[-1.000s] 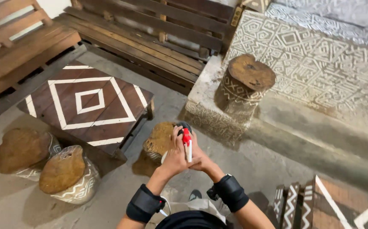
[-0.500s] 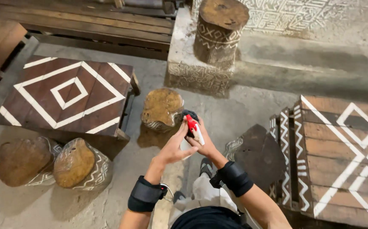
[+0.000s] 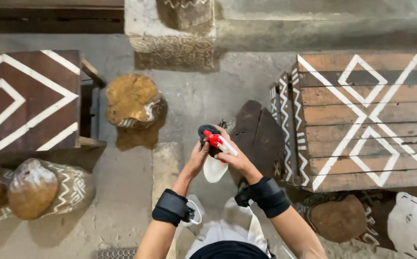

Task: The person sprays a liquid from a white bottle with a red nozzle onto several wooden stools and a wooden table, then wipes each surface with a dark cloth. The person moves between multiple stools and a table, repeating the spray-and-wipe sequence on each item.

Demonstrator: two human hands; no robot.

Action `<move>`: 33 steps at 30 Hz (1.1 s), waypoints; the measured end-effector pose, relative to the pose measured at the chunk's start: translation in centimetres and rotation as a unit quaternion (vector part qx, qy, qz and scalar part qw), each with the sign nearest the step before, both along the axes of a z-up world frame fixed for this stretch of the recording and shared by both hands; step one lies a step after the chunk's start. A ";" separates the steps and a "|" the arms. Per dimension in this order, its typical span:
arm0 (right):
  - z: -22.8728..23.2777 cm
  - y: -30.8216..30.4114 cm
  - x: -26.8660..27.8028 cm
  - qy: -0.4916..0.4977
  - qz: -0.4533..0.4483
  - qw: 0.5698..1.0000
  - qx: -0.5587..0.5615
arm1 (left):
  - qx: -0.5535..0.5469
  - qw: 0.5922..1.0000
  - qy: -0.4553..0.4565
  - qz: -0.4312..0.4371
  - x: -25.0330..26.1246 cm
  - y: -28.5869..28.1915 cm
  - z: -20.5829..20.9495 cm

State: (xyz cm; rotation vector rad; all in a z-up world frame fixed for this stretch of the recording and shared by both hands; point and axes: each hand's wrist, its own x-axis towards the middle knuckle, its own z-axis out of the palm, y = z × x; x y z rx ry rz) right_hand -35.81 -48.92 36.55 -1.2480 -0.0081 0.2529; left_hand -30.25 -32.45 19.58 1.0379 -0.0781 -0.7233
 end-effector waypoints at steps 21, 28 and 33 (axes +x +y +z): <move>-27.9 -26.1 -9.4 0.097 -0.151 0.925 -0.336 | 0.265 0.941 -0.071 0.199 0.8 -23.7 -19.8; -33.5 -25.1 -5.8 0.208 -0.220 0.893 -0.333 | 0.337 0.889 -0.294 0.094 6.1 -27.0 -25.1; -34.4 -26.1 -1.7 0.231 -0.235 0.877 -0.349 | 0.306 0.901 -0.307 0.003 10.3 -29.8 -28.7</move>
